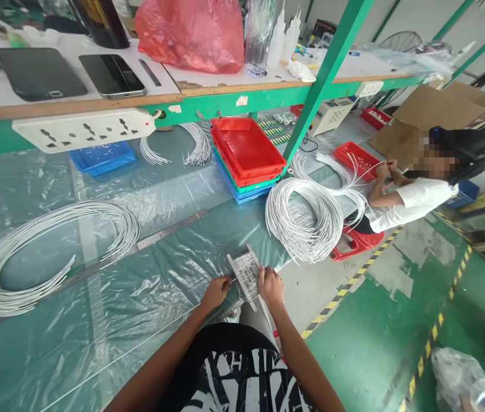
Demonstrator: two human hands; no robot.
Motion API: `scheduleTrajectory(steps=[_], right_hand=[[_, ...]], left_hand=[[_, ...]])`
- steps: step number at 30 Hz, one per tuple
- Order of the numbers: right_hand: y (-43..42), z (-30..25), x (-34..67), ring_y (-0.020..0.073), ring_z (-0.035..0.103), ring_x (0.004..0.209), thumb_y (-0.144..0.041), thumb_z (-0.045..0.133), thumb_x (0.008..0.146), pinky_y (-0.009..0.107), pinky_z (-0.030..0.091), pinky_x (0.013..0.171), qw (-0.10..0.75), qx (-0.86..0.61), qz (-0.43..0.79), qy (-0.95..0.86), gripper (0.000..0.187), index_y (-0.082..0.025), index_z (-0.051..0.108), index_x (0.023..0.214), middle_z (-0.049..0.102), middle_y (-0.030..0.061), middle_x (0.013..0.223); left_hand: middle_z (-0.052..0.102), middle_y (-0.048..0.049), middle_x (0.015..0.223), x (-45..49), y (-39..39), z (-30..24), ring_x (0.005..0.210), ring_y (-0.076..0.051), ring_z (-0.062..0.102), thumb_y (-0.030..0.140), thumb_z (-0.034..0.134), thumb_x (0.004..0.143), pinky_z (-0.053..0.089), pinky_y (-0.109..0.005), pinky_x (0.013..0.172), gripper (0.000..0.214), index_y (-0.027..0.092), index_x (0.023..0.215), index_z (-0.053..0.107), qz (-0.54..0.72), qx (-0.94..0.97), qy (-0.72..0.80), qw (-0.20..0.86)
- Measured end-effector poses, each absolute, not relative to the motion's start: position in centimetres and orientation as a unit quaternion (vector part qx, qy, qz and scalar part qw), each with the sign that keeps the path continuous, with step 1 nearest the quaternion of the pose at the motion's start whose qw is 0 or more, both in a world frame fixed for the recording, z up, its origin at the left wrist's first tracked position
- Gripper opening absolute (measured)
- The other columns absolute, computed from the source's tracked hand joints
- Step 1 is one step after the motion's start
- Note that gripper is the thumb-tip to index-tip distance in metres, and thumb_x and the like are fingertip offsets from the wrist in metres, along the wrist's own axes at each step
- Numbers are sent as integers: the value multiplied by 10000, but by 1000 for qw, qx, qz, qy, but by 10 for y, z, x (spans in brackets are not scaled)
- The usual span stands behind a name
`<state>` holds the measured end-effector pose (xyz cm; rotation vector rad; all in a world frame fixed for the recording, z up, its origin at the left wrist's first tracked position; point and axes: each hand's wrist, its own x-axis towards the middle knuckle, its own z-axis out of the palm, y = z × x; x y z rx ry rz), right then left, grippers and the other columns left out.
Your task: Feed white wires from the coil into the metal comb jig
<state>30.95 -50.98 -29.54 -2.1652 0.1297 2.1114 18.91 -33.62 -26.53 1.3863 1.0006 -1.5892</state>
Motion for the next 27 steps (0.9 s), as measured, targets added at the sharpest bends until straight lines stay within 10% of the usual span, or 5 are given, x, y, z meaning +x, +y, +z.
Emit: scheduleTrajectory(steps=[27], right_hand=[[-504,-294,312,242,656,752,-448,260,1044,298,385,636,15,-709,703,50,443,-198,601,913,685,130,854]], left_hand=[[687,-56,775,201,-331,-273,723,-177,601,117,457,916,396,-269,711,254,160,877,705,-623,551,383,403]])
